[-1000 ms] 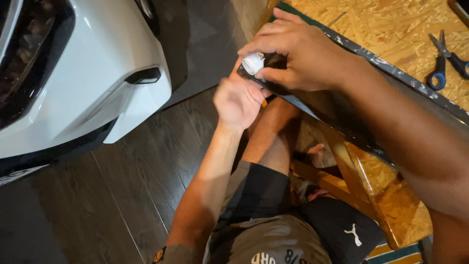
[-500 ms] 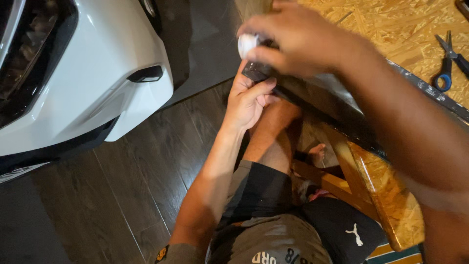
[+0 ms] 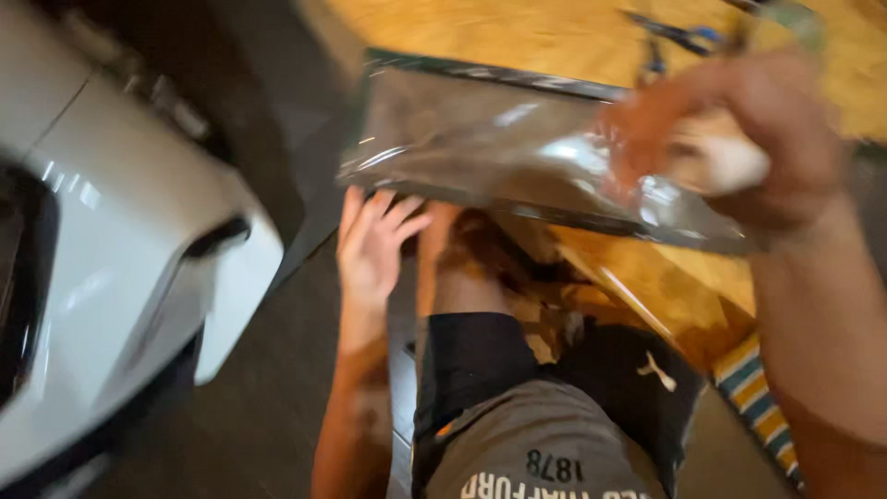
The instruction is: The person applies green tape along the edges of a rectangular mesh screen. They smooth the tape, cut it with scissors, and press it down to secure the perimeter.
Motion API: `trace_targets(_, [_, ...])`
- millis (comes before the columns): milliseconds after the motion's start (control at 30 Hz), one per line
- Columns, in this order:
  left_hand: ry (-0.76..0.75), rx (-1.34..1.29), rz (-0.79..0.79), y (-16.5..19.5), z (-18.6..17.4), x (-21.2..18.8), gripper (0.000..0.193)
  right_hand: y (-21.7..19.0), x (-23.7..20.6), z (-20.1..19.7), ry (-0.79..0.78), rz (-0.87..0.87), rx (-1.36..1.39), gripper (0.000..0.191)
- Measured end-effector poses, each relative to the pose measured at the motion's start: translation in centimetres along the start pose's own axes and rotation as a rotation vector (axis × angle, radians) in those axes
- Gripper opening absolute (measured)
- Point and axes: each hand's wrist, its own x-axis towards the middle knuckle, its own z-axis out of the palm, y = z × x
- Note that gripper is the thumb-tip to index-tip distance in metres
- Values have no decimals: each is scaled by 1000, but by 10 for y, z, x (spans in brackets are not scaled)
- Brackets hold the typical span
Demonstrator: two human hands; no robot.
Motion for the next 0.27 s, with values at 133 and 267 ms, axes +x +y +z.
trace_targets(133, [-66,237,-183,-28,7,-43,66,-1,-158,-14,362,-68,402,25])
trace_targets(267, [-147,325,-380,-80,25,-77,81,-17,-307,-3,656,-199,551,49])
